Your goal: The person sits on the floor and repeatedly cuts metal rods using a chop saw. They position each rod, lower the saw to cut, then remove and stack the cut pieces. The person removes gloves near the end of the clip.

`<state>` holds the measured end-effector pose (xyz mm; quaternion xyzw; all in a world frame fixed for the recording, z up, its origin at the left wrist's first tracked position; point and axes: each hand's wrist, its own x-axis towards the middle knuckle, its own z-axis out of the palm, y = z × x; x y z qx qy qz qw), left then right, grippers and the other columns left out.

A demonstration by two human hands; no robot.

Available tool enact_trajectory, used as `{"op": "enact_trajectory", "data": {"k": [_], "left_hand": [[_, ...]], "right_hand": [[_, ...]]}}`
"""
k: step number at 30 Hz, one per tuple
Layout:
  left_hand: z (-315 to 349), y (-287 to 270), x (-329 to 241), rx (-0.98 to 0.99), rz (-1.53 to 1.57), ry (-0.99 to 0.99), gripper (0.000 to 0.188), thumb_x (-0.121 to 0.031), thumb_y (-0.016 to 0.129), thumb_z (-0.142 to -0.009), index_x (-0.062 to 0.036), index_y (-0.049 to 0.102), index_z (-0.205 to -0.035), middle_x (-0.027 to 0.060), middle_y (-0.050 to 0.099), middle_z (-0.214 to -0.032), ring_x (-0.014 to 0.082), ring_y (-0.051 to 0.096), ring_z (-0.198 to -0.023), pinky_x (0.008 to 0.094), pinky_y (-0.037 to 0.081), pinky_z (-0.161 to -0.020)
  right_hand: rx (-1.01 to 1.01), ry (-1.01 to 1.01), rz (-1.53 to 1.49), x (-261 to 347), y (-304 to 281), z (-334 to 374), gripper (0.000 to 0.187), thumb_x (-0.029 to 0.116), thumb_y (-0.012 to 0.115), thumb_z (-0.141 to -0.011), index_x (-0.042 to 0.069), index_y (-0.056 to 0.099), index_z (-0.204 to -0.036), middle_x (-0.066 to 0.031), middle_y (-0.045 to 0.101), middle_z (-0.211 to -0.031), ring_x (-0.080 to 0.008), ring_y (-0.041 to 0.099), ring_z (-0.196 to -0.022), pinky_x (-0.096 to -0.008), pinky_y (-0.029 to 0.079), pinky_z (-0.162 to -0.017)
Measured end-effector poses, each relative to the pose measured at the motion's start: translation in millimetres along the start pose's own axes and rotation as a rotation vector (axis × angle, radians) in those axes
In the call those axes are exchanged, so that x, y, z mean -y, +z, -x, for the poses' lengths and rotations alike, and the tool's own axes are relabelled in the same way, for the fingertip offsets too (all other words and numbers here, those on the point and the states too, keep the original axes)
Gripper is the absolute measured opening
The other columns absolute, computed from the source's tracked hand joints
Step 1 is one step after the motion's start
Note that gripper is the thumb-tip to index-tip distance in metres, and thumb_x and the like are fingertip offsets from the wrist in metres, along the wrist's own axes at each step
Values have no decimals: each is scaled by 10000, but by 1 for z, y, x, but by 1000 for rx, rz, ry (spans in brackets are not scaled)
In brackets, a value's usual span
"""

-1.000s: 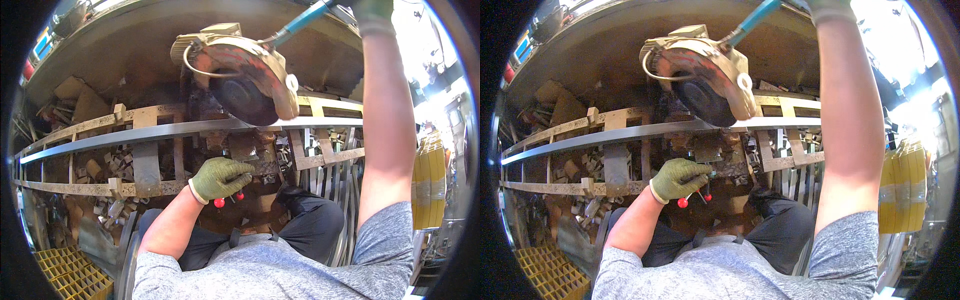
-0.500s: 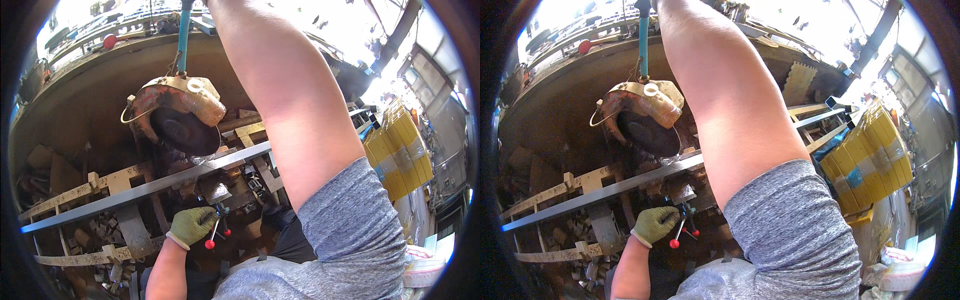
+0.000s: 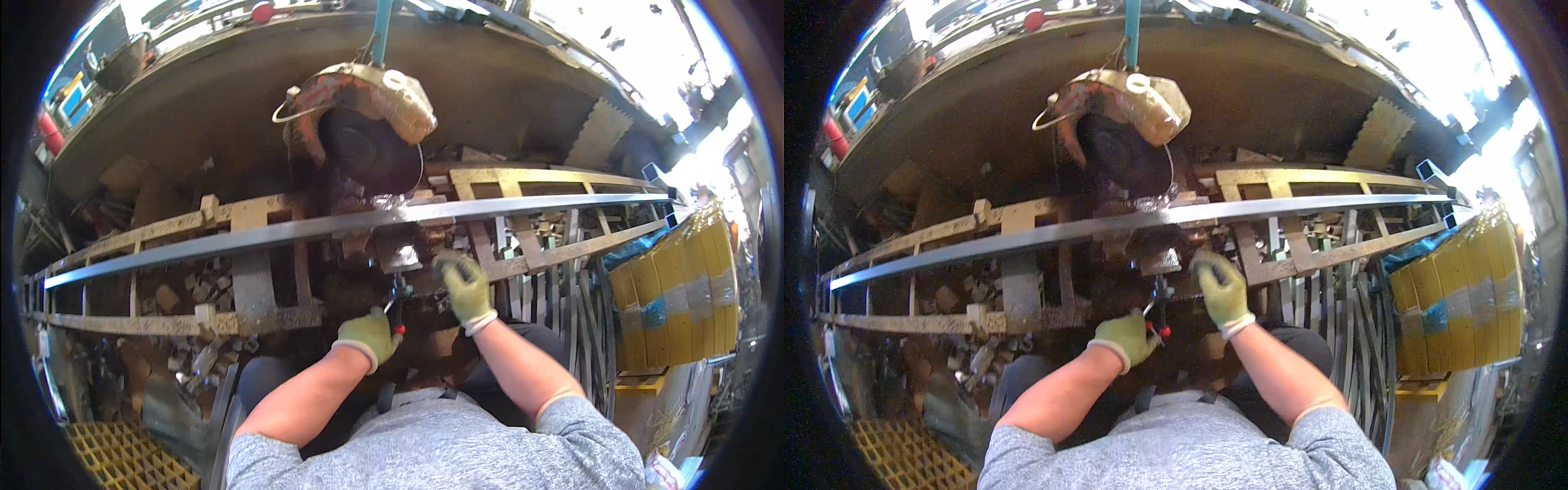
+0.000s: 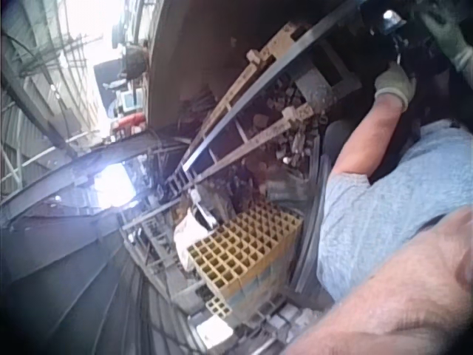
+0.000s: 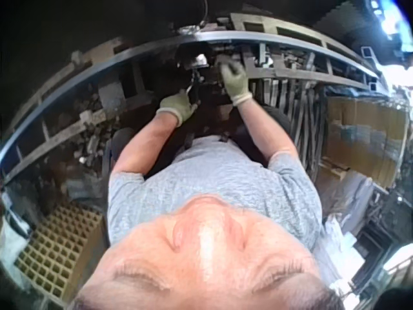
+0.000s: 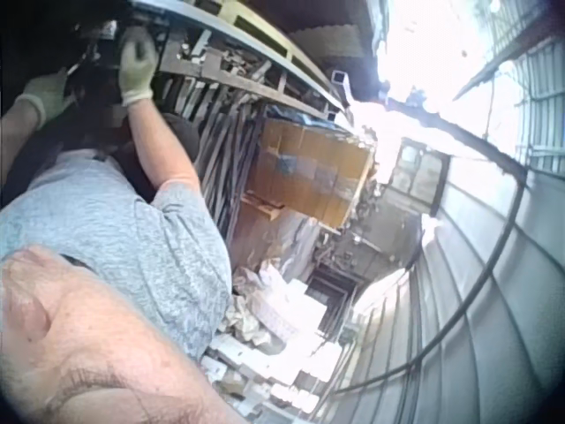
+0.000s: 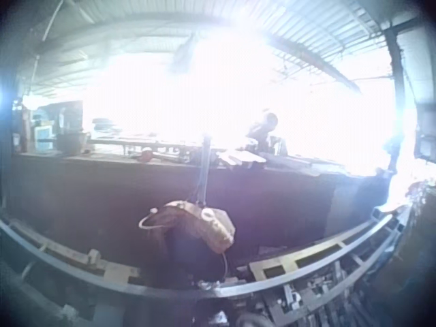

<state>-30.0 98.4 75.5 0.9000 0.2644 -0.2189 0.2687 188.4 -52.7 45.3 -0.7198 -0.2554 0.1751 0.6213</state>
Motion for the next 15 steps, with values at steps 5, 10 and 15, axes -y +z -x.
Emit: {"op": "enact_trajectory", "data": {"k": [5, 10, 15], "left_hand": [[-16, 36, -9, -243, 0, -141, 314, -388, 685, -1183, -99, 796, -1233, 214, 891, -1092, 453, 871, -1060, 601, 666, -914], [-37, 72, 23, -320, 37, -70, 341, -423, 671, -1185, -106, 791, -1223, 212, 877, -1054, 481, 849, -1042, 632, 646, -911], [-94, 133, 50, -277, 267, -146, 525, -533, 676, -1176, -73, 765, -1414, 276, 826, -1348, 498, 790, -1264, 629, 629, -1043]], "right_hand": [[422, 442, 142, -162, 24, 82, 712, 343, 875, -1066, 34, 677, -1676, -186, 820, -1504, -292, 744, -1435, -407, 532, -1275], [573, 610, 126, -214, 76, 65, 532, 405, 835, -1107, 63, 778, -1511, -159, 864, -1263, -313, 794, -1192, -438, 603, -1139], [553, 351, 753, -135, 9, 20, 640, 616, 714, -1079, 67, 879, -1366, -292, 858, -1327, -452, 818, -1267, -517, 615, -1135]]}}
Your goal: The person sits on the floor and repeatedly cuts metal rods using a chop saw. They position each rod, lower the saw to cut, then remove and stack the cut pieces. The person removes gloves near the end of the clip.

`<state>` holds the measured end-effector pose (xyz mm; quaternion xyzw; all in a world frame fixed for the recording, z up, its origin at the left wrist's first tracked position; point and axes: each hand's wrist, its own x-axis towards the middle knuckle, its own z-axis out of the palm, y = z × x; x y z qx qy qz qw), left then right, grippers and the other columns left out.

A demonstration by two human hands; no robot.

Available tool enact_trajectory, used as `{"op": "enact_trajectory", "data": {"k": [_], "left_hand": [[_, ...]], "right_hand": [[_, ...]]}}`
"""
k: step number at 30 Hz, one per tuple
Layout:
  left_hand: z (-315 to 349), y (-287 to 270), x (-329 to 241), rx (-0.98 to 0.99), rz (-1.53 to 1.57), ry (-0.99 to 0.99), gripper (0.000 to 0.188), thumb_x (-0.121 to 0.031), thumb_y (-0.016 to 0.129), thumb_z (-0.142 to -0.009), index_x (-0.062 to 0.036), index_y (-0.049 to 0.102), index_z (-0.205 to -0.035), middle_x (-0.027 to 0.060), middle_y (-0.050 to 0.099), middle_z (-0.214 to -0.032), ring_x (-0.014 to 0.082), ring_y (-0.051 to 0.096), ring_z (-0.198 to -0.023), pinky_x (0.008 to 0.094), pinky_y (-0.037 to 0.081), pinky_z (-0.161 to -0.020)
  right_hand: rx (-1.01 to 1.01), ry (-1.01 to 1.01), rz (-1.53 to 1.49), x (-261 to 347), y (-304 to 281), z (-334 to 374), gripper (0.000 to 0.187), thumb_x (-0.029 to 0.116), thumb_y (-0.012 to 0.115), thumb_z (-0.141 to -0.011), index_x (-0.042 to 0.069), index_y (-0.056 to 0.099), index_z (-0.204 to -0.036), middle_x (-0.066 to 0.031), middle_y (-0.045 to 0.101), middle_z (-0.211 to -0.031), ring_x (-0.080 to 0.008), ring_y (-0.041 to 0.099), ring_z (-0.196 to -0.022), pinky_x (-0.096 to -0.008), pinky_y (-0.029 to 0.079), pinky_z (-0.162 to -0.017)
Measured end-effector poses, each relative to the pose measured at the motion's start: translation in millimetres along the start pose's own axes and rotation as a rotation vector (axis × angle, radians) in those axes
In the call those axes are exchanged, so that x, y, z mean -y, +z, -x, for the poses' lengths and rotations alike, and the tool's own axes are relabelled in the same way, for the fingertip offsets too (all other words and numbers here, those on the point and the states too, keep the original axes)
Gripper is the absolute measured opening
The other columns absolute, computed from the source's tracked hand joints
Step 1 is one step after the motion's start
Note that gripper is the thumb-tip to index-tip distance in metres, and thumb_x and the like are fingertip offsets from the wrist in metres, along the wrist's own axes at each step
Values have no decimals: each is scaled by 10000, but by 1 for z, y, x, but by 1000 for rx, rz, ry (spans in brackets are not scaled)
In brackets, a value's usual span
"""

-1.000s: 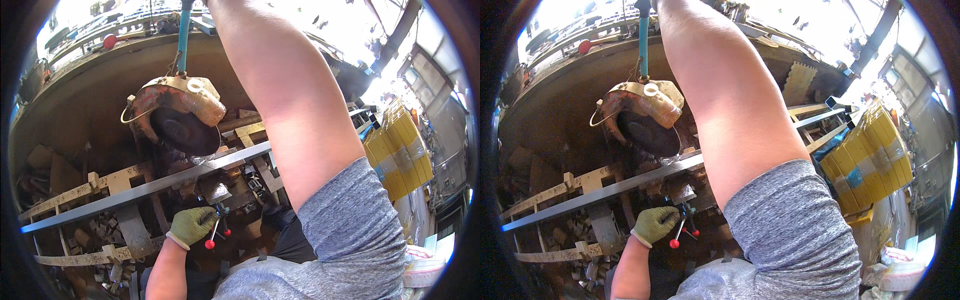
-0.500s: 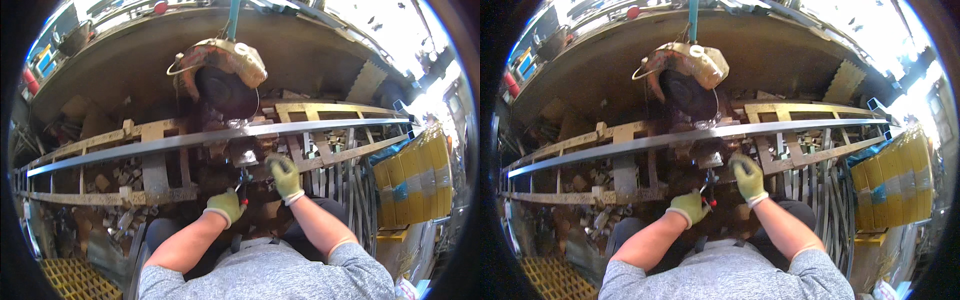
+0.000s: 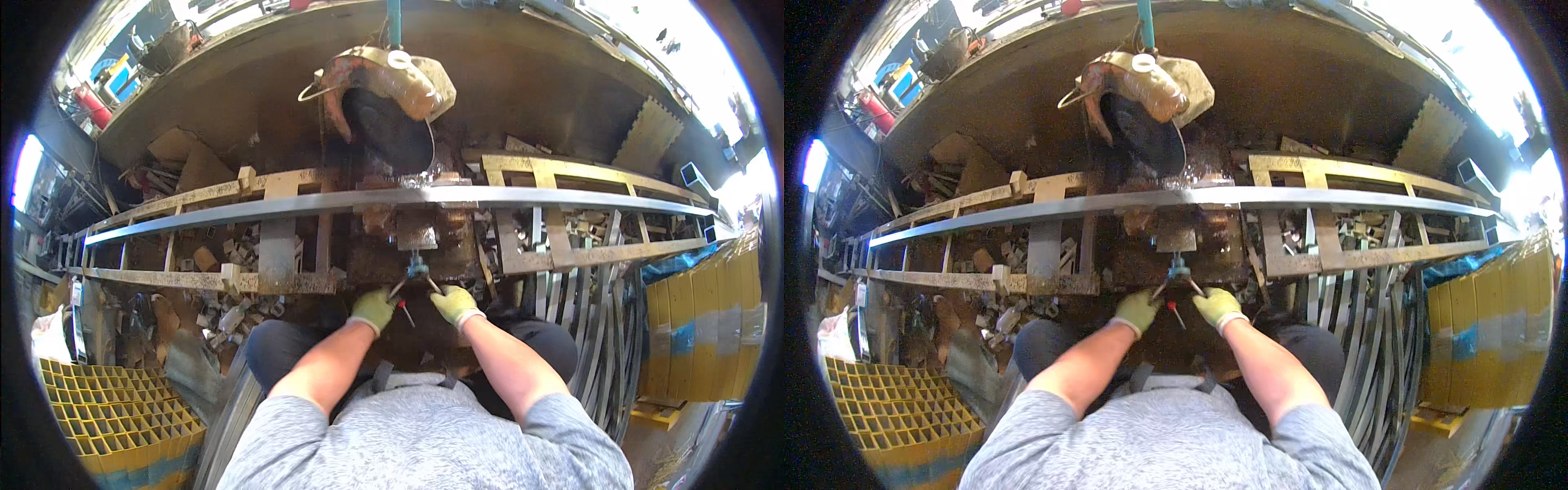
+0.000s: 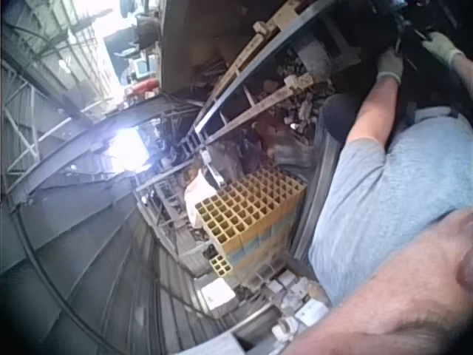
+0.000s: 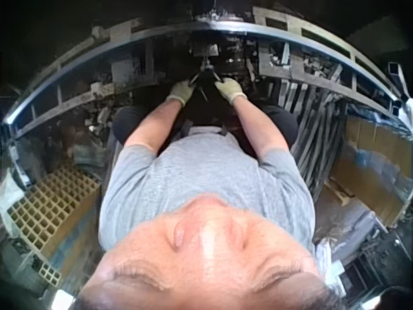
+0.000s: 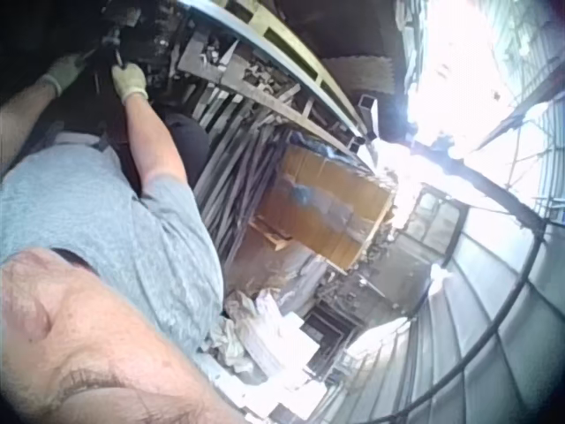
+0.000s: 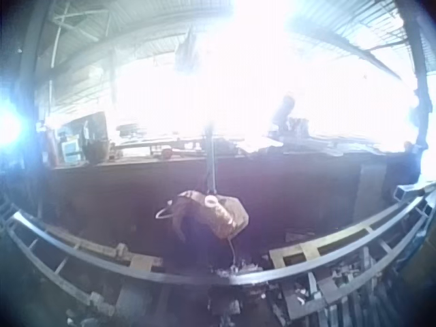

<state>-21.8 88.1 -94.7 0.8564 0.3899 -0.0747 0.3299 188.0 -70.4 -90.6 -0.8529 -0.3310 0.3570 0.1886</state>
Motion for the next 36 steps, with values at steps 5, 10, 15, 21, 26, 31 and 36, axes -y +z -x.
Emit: {"op": "enact_trajectory", "data": {"k": [5, 10, 15, 21, 26, 31, 36], "left_hand": [[-27, 122, -89, 300, 1511, -520, 597, -580, 678, -1178, -96, 720, -1526, 197, 811, -1423, 355, 802, -1249, 556, 638, -1071], [24, 73, -120, 832, 2341, 77, 461, -494, 606, -1244, -140, 686, -1527, 87, 782, -1326, 253, 779, -1132, 465, 662, -939], [72, -90, -5, 830, 1384, -134, 347, -359, 728, -1201, -108, 757, -1438, 82, 824, -1269, 228, 819, -1035, 400, 680, -890], [-36, -207, 87, -403, 1429, -345, 660, -481, 844, -1148, -131, 671, -1680, 141, 738, -1644, 259, 847, -1154, 381, 657, -875], [-116, -218, 58, -559, 1726, -568, 461, -473, 906, -1106, -144, 796, -1409, 85, 854, -1066, 190, 658, -688, 381, 484, -598], [-110, -219, 35, -776, 1900, -501, 408, -400, 1019, -1013, -120, 803, -1214, 24, 743, -860, 158, 579, -592, 346, 463, -527], [-40, -212, 18, -677, 1758, -388, 423, -496, 1019, -983, -136, 809, -1051, -38, 648, -808, 118, 563, -643, 313, 449, -542]], "right_hand": [[239, -16, -213, 80, -107, 86, 657, 670, 679, -1104, 135, 861, -1439, -218, 881, -1331, -414, 834, -1279, -504, 602, -1174], [121, -513, -249, 164, -107, 159, 532, 465, 827, -1113, 141, 810, -1534, -191, 898, -1230, -375, 876, -1131, -460, 667, -1034], [211, -422, -852, 152, -117, 173, 397, 163, 695, -1249, -41, 719, -1588, -150, 874, -1254, -168, 813, -1058, -329, 660, -983], [50, -320, -1035, 125, -89, 165, 419, 173, 704, -1249, -25, 699, -1618, -121, 888, -1232, -139, 806, -1046, -305, 655, -968], [41, -329, -1035, 133, -61, 177, 410, 157, 709, -1244, -51, 692, -1598, -162, 868, -1243, -216, 835, -1112, -370, 689, -1017], [-34, -318, -929, 139, -69, 189, 393, 76, 704, -1227, -44, 706, -1601, -156, 881, -1300, -185, 834, -1138, -346, 672, -1050], [-382, -768, -289, 185, -93, 163, 526, 90, 832, -1076, 1, 722, -1583, -193, 850, -1382, -363, 817, -1279, -462, 633, -1156]]}}
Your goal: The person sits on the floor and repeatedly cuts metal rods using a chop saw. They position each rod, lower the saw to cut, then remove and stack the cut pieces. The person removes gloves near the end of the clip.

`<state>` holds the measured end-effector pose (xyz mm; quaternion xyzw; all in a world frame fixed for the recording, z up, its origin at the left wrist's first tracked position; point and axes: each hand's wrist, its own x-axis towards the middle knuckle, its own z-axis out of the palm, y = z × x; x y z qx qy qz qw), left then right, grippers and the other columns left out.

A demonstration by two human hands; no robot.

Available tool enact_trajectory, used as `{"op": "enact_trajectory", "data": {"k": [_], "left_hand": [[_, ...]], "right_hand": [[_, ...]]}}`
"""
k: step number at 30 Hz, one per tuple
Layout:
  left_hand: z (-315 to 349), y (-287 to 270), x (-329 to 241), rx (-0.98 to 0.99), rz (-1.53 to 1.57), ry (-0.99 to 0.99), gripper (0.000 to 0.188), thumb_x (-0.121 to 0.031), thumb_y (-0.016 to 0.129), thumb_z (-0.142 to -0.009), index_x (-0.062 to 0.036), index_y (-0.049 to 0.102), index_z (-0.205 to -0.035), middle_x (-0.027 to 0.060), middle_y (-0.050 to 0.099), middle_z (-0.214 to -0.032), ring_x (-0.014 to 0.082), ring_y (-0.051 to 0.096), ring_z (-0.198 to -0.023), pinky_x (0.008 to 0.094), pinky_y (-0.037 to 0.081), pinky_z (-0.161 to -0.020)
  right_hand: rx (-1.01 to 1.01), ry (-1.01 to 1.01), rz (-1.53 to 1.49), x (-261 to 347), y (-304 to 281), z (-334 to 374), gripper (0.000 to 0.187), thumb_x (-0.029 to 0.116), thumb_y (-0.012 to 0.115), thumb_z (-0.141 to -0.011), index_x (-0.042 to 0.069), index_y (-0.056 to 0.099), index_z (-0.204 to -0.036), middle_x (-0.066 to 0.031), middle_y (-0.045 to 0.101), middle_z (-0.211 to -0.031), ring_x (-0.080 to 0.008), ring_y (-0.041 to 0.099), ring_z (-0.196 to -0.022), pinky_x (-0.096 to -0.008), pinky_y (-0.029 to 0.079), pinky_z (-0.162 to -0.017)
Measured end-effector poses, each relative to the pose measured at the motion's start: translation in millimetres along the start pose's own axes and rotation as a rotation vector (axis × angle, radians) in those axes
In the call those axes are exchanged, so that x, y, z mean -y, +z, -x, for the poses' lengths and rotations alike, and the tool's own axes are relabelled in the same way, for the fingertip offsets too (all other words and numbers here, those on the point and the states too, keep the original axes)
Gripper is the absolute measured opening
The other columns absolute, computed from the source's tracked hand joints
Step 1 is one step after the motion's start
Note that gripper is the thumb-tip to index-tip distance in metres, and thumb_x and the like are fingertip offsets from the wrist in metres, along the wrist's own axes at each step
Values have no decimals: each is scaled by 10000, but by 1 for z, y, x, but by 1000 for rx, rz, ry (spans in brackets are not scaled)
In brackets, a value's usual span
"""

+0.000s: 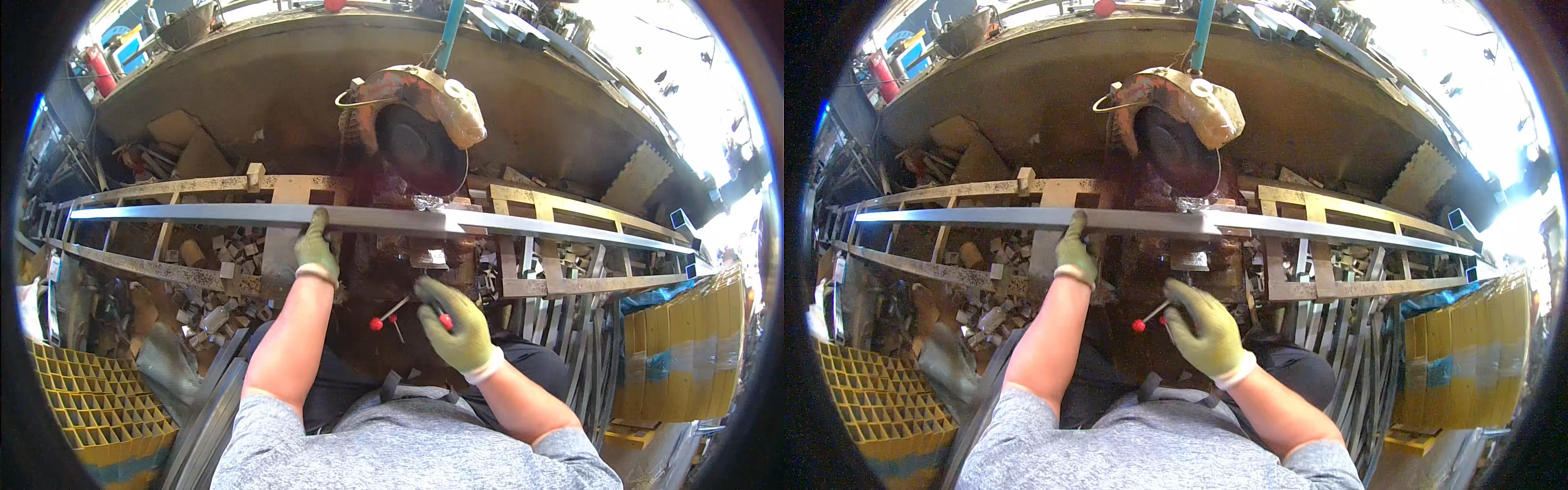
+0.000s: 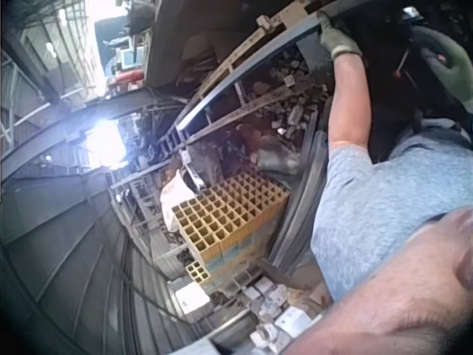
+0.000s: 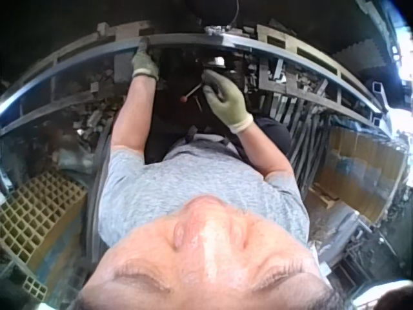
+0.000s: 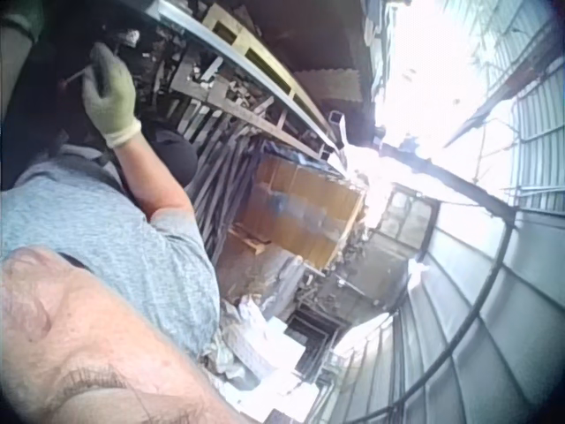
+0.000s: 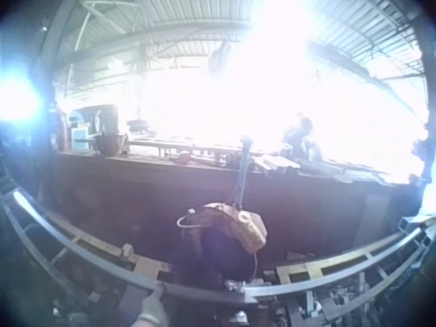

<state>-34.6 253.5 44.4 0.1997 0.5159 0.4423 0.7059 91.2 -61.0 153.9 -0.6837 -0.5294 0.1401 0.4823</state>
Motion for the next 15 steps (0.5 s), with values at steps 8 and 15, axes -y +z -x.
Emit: {"op": "enact_trajectory", "data": {"k": [8, 15], "left_hand": [[63, -73, 16, 265, 183, -189, 491, -539, 924, -1051, -119, 806, -1277, 53, 811, -1109, 261, 770, -1049, 463, 637, -958], [-62, -162, -68, 117, 562, 136, 462, -523, 820, -1068, -65, 767, -1057, 157, 803, -1006, 380, 780, -1007, 611, 637, -1083]], "right_hand": [[260, -128, 585, -37, 49, -94, 644, 306, 895, -960, 95, 740, -1549, -201, 798, -1489, -434, 715, -1437, -590, 510, -1272], [260, -198, 458, -67, 42, -50, 563, 333, 915, -977, 81, 763, -1458, -215, 830, -1296, -479, 795, -1186, -575, 634, -1050]]}}
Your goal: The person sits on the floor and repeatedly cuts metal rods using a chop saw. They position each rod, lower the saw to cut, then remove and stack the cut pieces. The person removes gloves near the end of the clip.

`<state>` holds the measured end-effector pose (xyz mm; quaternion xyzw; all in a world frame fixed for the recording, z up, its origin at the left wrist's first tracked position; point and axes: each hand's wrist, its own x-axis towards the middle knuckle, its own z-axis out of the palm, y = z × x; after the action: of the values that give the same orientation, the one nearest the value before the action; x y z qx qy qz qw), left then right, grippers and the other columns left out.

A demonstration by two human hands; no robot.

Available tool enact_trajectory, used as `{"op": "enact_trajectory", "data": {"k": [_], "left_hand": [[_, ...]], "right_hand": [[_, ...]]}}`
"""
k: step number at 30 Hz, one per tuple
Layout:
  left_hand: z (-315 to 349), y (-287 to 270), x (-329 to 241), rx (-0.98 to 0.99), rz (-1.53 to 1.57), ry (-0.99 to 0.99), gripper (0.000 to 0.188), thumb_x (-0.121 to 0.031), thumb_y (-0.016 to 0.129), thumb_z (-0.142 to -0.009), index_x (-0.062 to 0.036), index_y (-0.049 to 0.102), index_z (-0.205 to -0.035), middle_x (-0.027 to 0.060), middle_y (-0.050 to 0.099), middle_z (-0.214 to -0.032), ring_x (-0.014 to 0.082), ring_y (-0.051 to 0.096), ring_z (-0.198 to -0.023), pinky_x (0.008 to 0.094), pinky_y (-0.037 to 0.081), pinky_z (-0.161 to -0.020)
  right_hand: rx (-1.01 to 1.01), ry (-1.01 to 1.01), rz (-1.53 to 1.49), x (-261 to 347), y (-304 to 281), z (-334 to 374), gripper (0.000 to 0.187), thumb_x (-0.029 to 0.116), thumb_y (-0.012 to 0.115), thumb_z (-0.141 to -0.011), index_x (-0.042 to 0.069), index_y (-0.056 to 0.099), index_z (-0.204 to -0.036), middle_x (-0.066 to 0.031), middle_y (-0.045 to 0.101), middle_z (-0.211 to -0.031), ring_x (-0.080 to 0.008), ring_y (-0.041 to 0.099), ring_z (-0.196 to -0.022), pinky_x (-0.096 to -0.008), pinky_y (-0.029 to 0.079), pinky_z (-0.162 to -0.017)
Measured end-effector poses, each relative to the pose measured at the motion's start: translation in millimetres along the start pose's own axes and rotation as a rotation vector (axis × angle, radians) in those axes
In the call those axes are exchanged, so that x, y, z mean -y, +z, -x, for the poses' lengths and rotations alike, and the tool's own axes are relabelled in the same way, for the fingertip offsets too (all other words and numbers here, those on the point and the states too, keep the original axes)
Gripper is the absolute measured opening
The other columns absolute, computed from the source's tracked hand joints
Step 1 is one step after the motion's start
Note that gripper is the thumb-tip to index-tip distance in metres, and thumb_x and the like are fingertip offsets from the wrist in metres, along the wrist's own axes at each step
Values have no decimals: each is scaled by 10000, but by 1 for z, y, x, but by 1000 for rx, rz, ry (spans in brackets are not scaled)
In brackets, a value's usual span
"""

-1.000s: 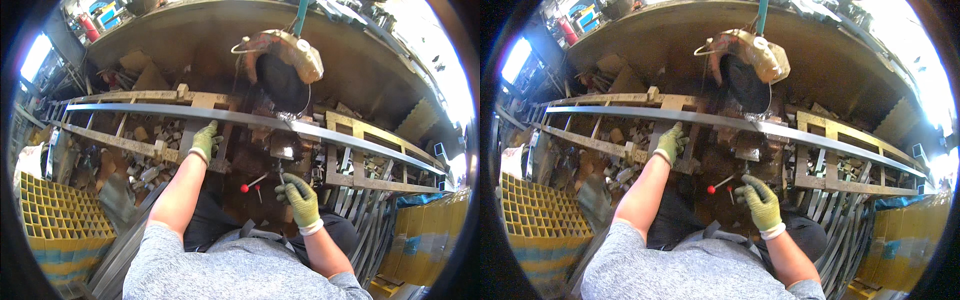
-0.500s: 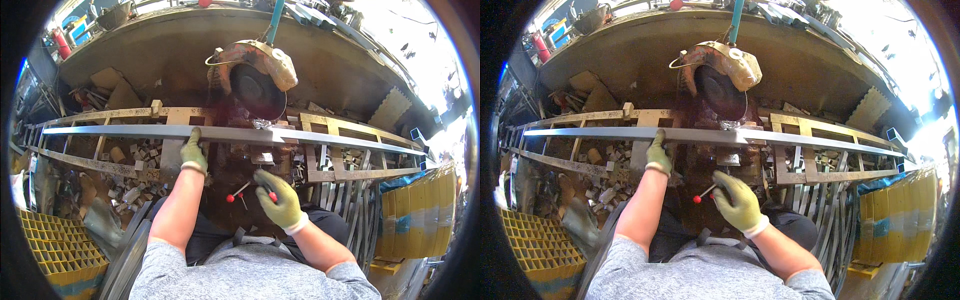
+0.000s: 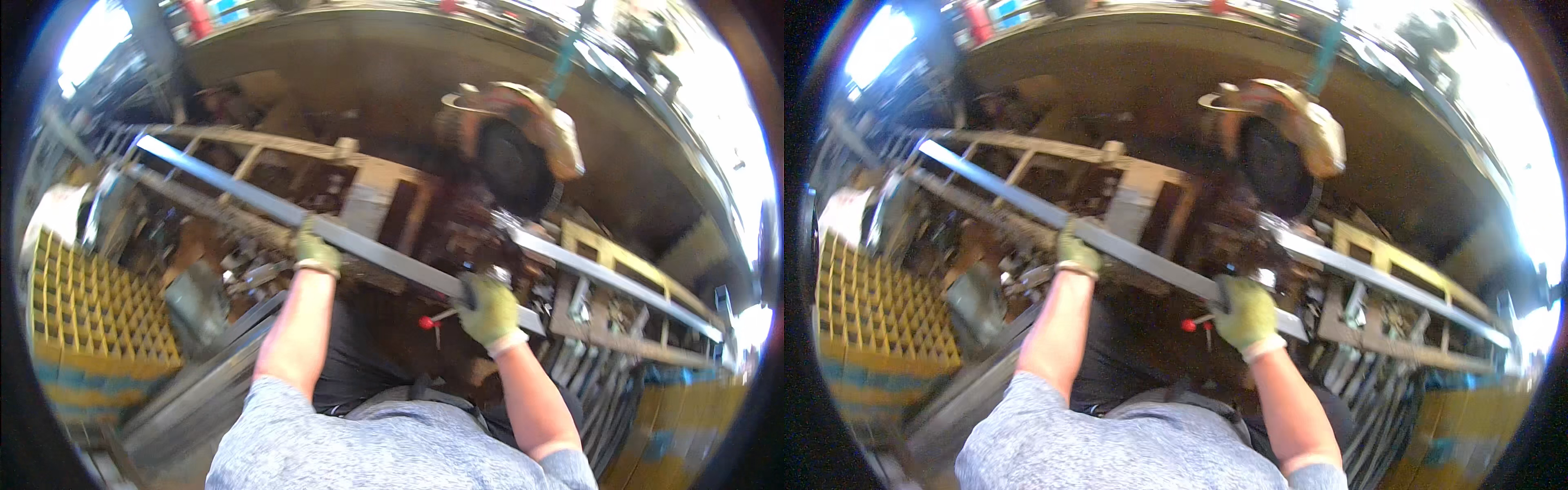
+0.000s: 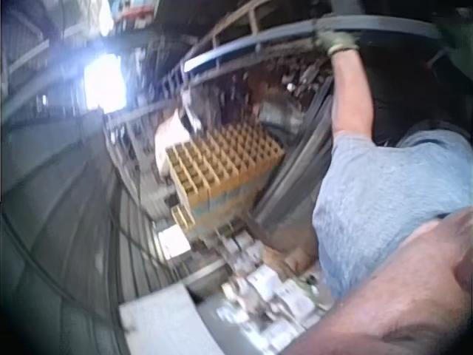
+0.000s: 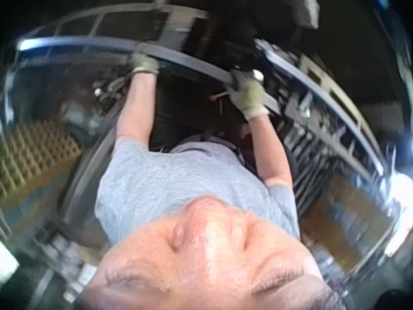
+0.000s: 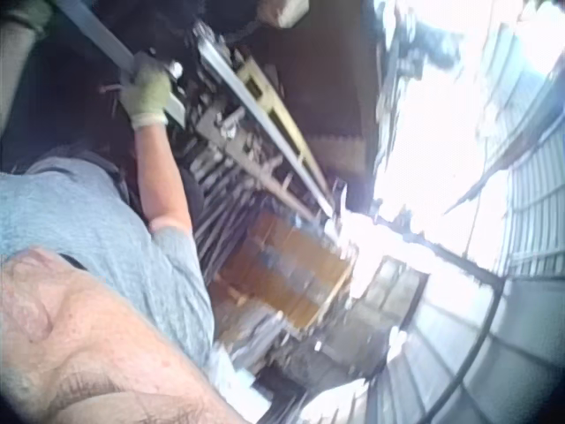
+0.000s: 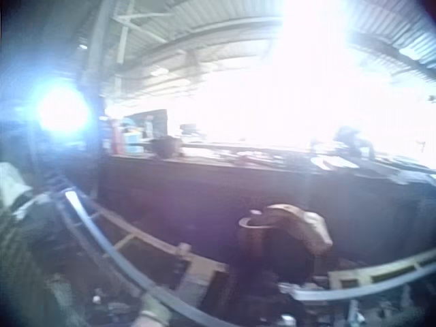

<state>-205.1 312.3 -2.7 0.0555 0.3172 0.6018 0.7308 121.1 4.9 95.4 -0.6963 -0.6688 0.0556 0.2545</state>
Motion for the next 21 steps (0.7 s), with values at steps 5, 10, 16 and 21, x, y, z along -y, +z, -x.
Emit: {"op": "enact_trajectory", "data": {"k": [5, 10, 16, 21], "left_hand": [[48, 11, 24, 192, 142, 11, 296, -300, 940, -1031, -101, 779, -1179, 105, 825, -1162, 347, 815, -1093, 639, 648, -1119], [133, 62, -17, 414, 96, 97, 384, -238, 974, -1013, -124, 788, -1329, 103, 837, -1261, 352, 813, -1265, 643, 622, -1216], [230, 72, -93, 756, -103, 200, 508, -267, 921, -1060, -116, 725, -1504, 132, 815, -1428, 367, 741, -1464, 620, 553, -1333], [292, 41, -153, 892, -364, 501, 550, -280, 772, -1172, -125, 623, -1678, 136, 736, -1664, 370, 607, -1656, 637, 428, -1441]], "right_hand": [[-48, -114, 95, -27, -37, -2, 564, 210, 908, -882, 87, 778, -1417, -193, 819, -1268, -464, 772, -1186, -572, 607, -1072], [-80, -265, 33, -46, -60, -5, 640, 87, 858, -843, 54, 753, -1473, -213, 804, -1402, -480, 740, -1305, -586, 569, -1179], [-67, -251, -61, -26, -48, -12, 771, 134, 946, -875, 81, 690, -1600, -200, 753, -1554, -457, 674, -1482, -565, 495, -1314], [-121, -255, -112, 19, -14, -22, 831, 104, 958, -843, 130, 679, -1626, -148, 725, -1618, -426, 657, -1519, -564, 490, -1333]]}}
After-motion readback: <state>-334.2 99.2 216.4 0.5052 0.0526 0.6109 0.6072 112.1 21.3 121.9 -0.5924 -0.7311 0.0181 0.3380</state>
